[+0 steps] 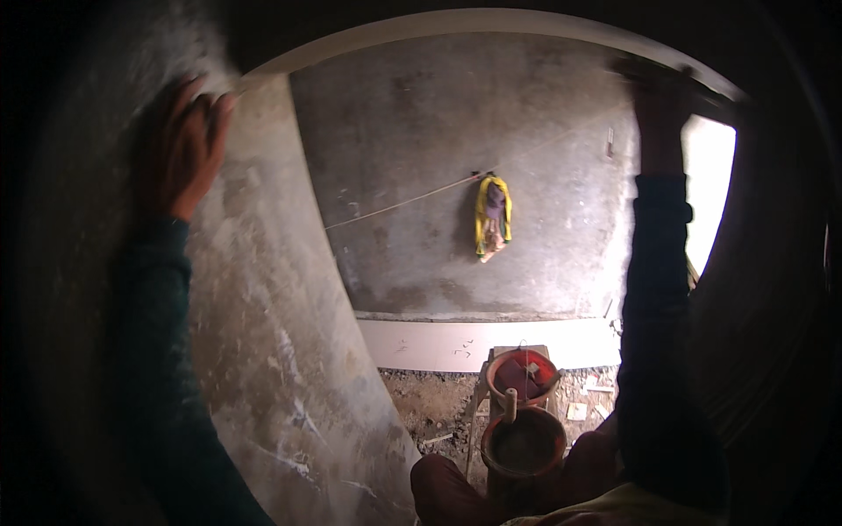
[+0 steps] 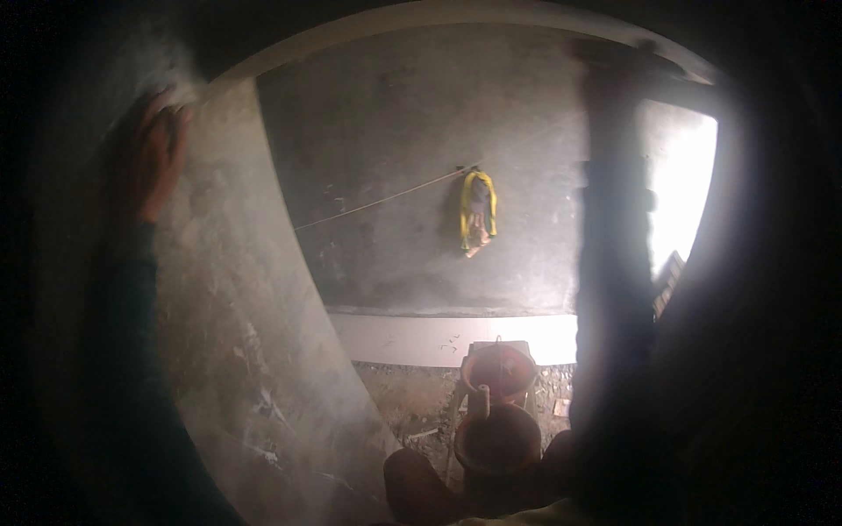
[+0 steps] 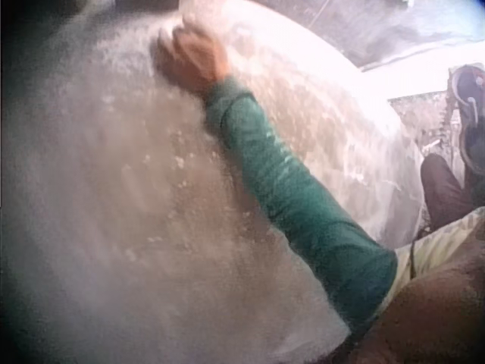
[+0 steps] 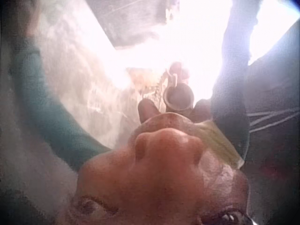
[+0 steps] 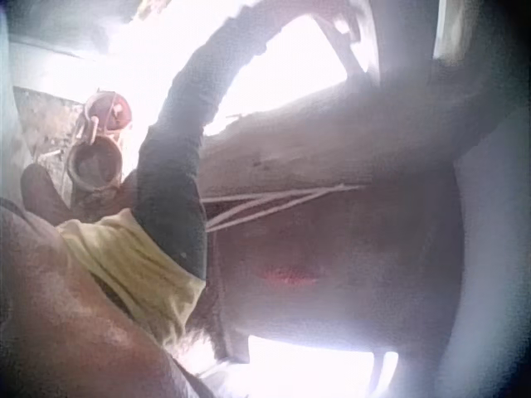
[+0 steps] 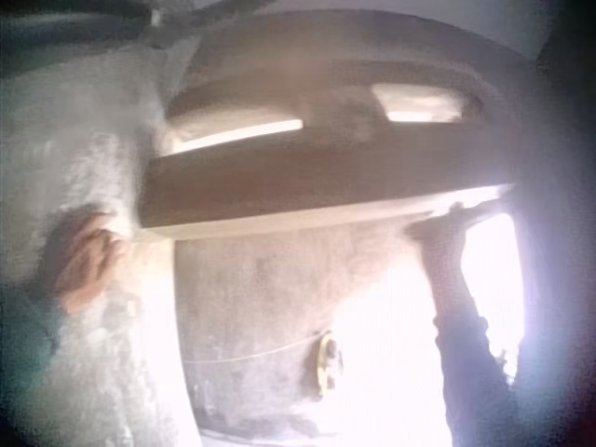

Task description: The person smooths a curved concrete wall using a hand trowel and a sponge. They repeatedly rub the surface to even out the finish, then dip the sponge into a bucket of water to clean it before continuing.

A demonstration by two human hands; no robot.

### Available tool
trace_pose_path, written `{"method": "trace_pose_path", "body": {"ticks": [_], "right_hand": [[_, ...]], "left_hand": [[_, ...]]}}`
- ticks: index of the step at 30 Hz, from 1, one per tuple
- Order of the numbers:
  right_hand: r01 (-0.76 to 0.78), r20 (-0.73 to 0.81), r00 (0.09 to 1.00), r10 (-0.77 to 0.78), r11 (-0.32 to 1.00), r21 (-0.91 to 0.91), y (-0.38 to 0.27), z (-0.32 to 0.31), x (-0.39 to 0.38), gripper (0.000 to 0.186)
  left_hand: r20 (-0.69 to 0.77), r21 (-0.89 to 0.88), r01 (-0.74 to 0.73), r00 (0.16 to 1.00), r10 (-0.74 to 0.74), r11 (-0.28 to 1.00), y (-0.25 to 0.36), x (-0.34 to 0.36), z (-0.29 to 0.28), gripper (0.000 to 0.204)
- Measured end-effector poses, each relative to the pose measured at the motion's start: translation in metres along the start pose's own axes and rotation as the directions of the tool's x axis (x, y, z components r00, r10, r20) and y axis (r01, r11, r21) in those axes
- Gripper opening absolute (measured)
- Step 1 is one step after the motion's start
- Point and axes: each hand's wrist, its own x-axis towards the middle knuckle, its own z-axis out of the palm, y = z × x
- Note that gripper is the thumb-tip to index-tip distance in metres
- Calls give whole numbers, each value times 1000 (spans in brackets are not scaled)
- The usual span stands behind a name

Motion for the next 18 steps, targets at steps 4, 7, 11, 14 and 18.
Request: {"method": "trace_pose_path", "body": {"ticks": [4, 7, 11, 14, 18], "right_hand": [[-31, -22, 999, 27, 978, -208, 30, -31, 44, 56], [216, 182, 974, -135, 789, -575, -9, 46, 20, 61], [-414, 114, 859, 499, 546, 728, -113, 213, -61, 63], [-594, 375, 739, 559, 281, 754, -186, 305, -124, 61], [-728, 612, 606, 508, 46, 684, -233, 342, -166, 54]], "left_hand": [[-61, -136, 13, 998, -22, 991, 3, -2, 4, 57], [-84, -183, 10, 996, -25, 983, 1, -3, 4, 51], [-138, -101, -18, 990, 4, 995, 2, -4, -3, 43], [-226, -75, -33, 974, 16, 997, 6, -5, -9, 41], [-233, -304, 44, 965, -119, 952, 9, -5, -17, 40]]}}
